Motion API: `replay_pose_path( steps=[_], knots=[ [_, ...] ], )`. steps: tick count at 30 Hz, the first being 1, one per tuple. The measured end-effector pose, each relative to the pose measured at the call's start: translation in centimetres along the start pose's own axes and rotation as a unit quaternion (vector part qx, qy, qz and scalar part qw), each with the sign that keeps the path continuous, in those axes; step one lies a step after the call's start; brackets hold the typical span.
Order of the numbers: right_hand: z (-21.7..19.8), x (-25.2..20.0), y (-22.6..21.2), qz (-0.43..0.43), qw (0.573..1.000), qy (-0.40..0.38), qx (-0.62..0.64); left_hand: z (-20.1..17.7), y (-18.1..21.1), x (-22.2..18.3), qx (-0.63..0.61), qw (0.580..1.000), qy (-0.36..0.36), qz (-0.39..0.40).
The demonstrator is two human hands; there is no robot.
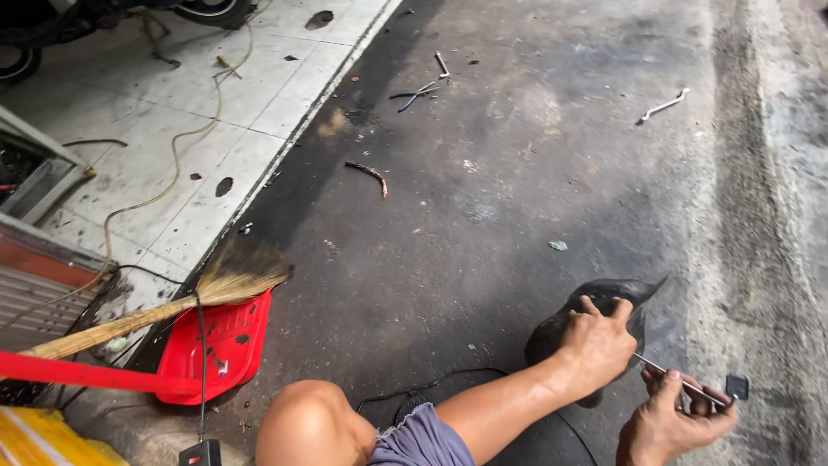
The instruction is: Disassembling a motorcycle fuel pump assembly using a screwdriver for inspection
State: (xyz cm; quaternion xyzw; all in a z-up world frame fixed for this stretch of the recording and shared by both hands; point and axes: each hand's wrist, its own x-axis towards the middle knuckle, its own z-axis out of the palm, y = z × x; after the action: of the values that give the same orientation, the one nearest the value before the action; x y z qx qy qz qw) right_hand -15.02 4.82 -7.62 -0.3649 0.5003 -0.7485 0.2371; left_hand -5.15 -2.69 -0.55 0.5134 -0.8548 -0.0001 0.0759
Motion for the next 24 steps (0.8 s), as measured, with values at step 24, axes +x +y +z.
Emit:
replay_pose_path(
  steps=[24],
  knots=[
    [-3.8, 2.5, -1.5, 0.002, 0.99, -0.129, -0.053, -0.6, -0.6, -0.2, 0.02, 0.999, 0.028, 0.002]
  ],
)
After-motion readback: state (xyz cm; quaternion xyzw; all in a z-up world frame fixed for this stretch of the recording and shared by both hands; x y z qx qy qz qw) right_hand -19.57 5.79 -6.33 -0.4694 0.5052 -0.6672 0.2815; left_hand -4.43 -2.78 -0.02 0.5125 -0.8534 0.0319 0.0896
